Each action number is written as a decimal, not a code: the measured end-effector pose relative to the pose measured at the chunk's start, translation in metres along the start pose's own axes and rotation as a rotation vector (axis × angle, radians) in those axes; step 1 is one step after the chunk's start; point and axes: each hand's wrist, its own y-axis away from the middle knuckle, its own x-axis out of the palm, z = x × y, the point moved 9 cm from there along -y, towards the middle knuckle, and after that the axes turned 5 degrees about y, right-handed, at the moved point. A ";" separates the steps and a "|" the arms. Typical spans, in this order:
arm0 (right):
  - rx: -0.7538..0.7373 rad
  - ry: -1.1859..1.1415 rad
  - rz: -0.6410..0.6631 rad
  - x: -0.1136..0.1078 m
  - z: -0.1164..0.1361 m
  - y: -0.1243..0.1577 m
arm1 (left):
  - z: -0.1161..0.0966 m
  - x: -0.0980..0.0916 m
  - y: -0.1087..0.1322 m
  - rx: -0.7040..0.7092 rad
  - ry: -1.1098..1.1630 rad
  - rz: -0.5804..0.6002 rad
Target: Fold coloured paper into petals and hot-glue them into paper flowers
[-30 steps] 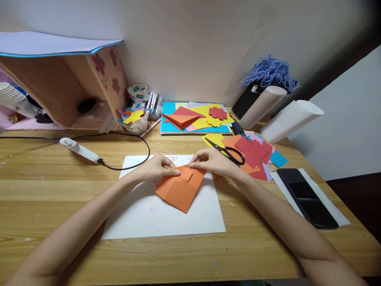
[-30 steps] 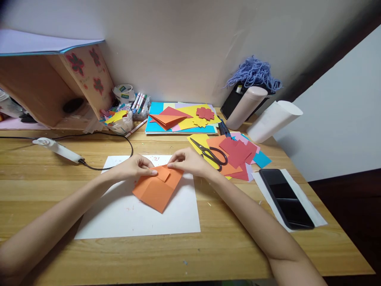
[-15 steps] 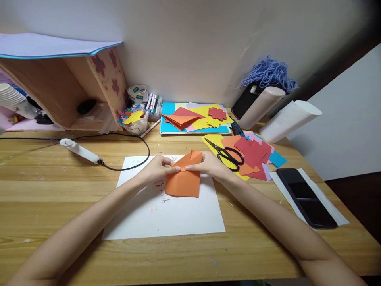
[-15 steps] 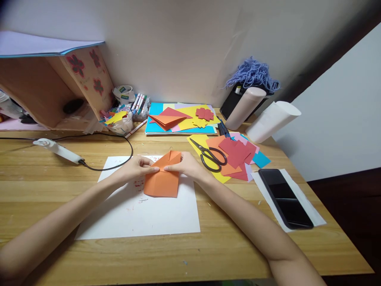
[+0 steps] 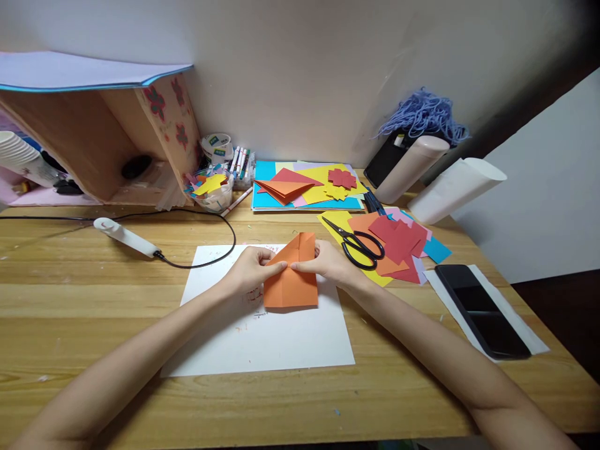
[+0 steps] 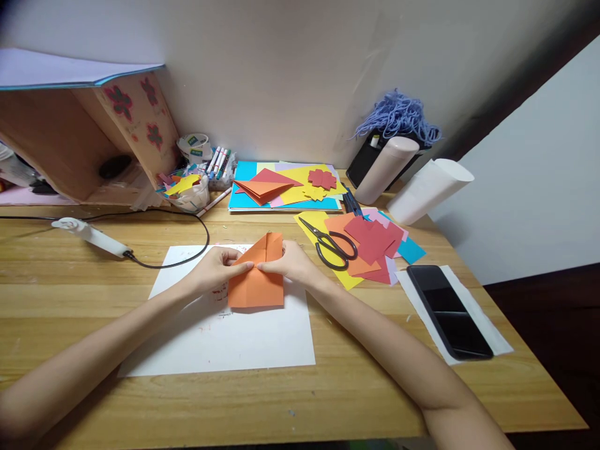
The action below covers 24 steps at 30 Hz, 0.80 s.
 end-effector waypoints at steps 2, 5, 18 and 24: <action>-0.007 -0.022 0.001 0.000 0.000 0.000 | 0.001 0.001 -0.001 -0.002 0.012 0.012; -0.027 -0.068 0.024 0.001 0.001 -0.002 | 0.003 0.003 -0.002 -0.019 0.035 0.068; -0.004 0.002 -0.107 -0.008 0.003 0.001 | 0.003 0.013 0.001 -0.057 0.201 0.063; -0.002 -0.025 -0.118 -0.010 -0.002 -0.002 | 0.011 0.020 -0.002 -0.074 0.251 0.130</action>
